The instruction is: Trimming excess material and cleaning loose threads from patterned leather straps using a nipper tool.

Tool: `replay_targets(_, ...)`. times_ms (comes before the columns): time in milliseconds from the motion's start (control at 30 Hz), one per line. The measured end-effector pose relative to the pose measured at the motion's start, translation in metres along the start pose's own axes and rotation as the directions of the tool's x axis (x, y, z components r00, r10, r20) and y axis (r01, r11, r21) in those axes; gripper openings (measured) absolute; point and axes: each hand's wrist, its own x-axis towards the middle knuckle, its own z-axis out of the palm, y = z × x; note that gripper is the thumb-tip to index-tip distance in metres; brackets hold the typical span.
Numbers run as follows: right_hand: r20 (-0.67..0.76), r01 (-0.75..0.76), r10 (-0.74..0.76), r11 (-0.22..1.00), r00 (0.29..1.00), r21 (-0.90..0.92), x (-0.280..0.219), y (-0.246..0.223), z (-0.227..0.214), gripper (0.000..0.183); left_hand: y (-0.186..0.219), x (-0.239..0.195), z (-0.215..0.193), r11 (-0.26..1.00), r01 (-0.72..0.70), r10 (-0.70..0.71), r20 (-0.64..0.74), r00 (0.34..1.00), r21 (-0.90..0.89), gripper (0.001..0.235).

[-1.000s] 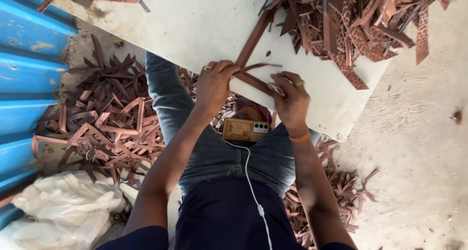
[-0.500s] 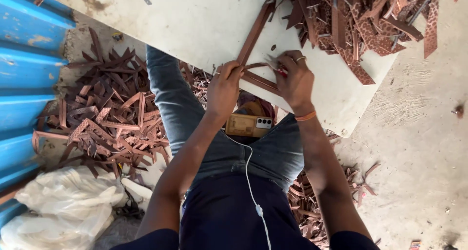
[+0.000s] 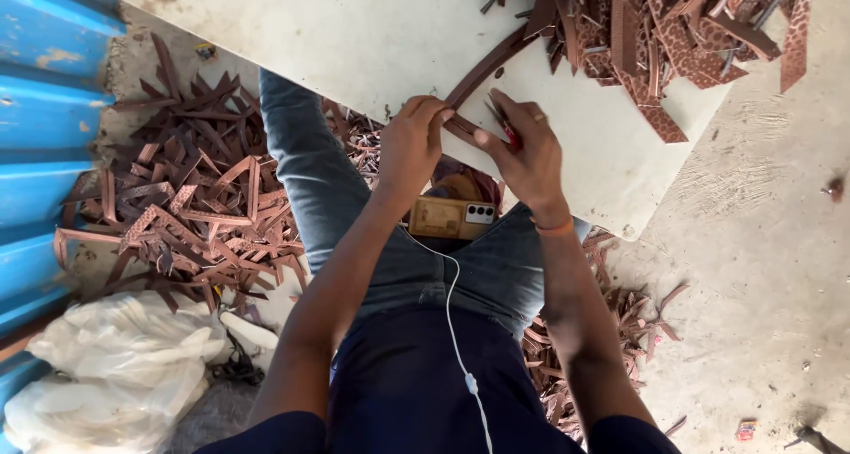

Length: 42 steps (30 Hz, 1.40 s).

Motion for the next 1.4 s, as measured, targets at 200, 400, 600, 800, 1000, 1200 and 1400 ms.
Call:
replay_targets(200,-0.04,0.166,-0.206,0.876,0.978,-0.453,-0.012,-0.014,0.0,0.029,-0.002,0.01,0.001,0.999,-0.043,0.041,0.131,0.991,0.02,0.007)
replay_targets(400,-0.024,0.217,-0.276,0.804,0.961,-0.554,-0.005,-0.014,0.009,0.015,0.003,0.012,0.0,0.994,-0.025,0.003,0.2,0.98,0.108,0.011)
replay_targets(600,-0.006,0.244,-0.31,0.757,0.951,-0.606,-0.004,-0.013,0.008,0.015,-0.008,0.014,0.009,0.984,-0.073,0.036,0.222,0.974,0.161,0.015)
replay_targets(800,0.008,0.25,-0.313,0.743,0.95,-0.622,0.001,-0.012,0.013,0.013,-0.003,0.011,0.008,0.971,-0.073,0.0,0.301,0.954,0.23,0.015)
replay_targets(1000,-0.005,0.22,-0.293,0.73,0.956,-0.647,-0.001,-0.004,0.013,0.009,-0.005,0.014,0.005,0.949,-0.161,0.093,0.249,0.964,0.272,0.014)
replay_targets(1200,-0.025,0.24,-0.305,0.796,0.952,-0.556,-0.004,-0.006,0.013,0.011,-0.015,0.019,-0.006,0.981,0.133,-0.104,0.192,0.976,-0.141,0.012)
replay_targets(1400,-0.073,0.175,-0.253,0.823,0.965,-0.541,-0.005,-0.012,0.01,0.017,-0.018,0.015,-0.001,0.993,0.051,-0.033,0.158,0.987,-0.108,0.012)
